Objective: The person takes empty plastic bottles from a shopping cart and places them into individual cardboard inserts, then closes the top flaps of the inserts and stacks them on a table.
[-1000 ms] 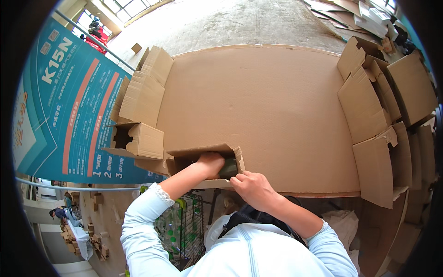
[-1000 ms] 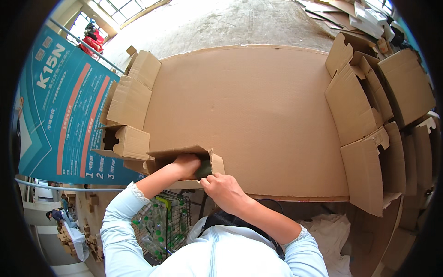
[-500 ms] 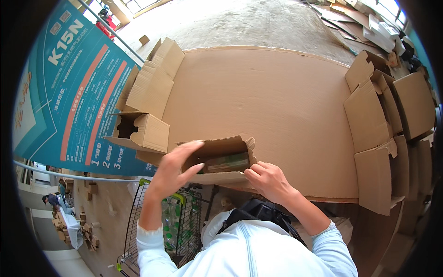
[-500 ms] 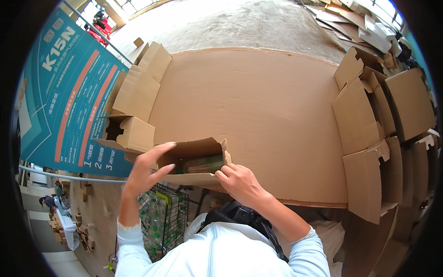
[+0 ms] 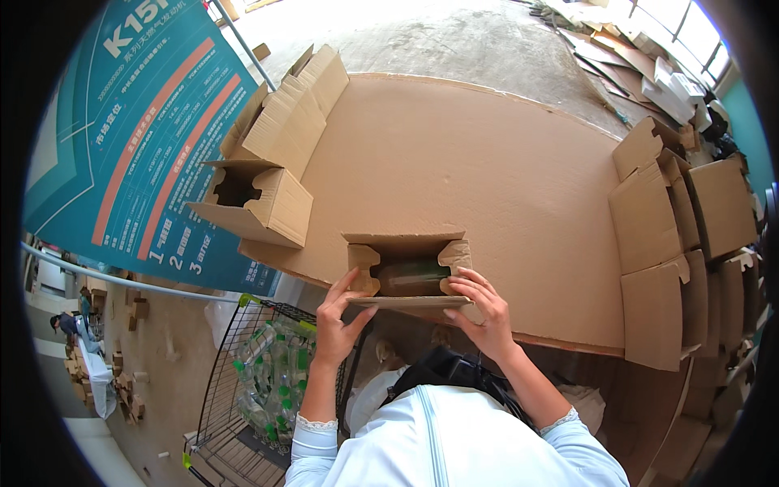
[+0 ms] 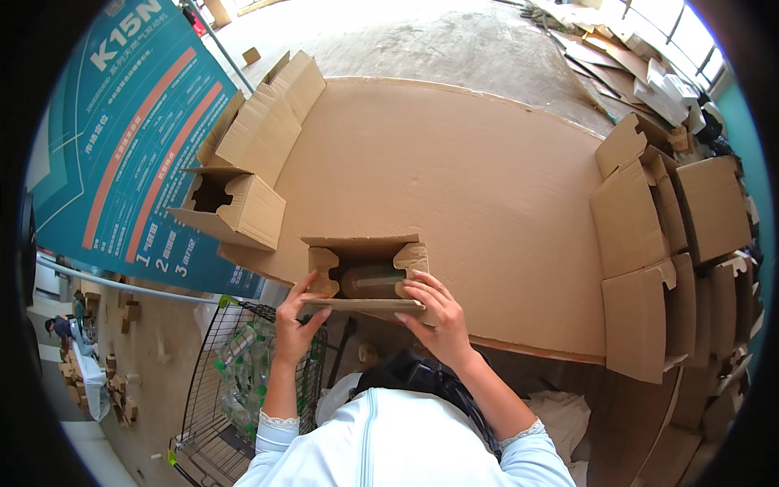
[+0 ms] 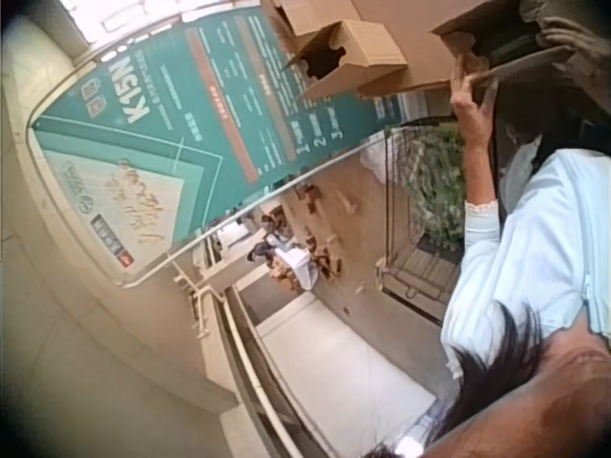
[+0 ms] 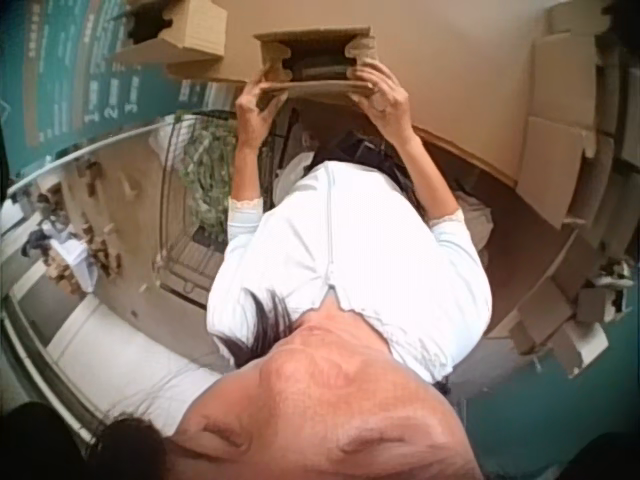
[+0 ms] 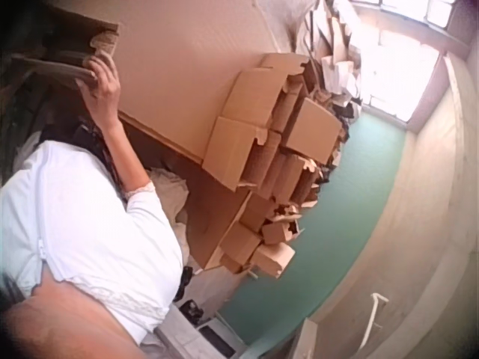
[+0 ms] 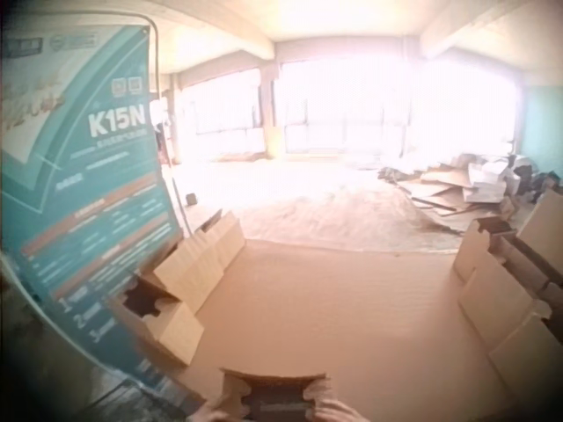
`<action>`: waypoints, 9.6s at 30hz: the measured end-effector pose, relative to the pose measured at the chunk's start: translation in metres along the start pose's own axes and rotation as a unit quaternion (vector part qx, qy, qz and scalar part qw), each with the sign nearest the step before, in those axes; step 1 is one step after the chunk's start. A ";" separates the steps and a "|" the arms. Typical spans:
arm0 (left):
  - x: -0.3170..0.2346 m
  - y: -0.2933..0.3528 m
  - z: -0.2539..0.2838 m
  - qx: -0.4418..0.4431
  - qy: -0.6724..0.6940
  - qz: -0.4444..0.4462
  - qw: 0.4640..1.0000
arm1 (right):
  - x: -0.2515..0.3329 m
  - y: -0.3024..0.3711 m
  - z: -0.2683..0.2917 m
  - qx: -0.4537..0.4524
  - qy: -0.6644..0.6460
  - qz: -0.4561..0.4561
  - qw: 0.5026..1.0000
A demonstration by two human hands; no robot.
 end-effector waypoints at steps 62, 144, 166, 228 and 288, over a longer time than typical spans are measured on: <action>0.141 -0.489 -0.018 -0.181 -0.462 0.192 0.847 | -0.165 -0.043 -0.079 0.182 0.317 -0.047 0.930; 0.325 0.340 0.169 -0.282 -0.241 0.434 0.821 | 0.083 -0.052 -0.005 0.297 0.295 0.095 0.903; 0.418 0.380 0.155 0.045 -0.323 0.417 0.848 | 0.095 -0.027 -0.032 0.286 0.348 0.093 0.888; -0.023 -0.001 0.205 -0.168 -0.018 0.038 0.985 | 0.065 -0.031 0.021 0.152 0.196 0.167 0.954; -0.165 -0.105 0.035 0.254 -0.260 -0.188 0.912 | 0.065 -0.016 0.012 0.106 0.177 0.157 0.966</action>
Point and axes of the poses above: each hand's wrist, its own y-axis away from the middle knuckle, its own z-axis out of the back of the hand, x = y × z, the point moved 8 cm from there along -y, towards the middle knuckle, and after that the axes turned 5 degrees about z, right-handed, at the moved point
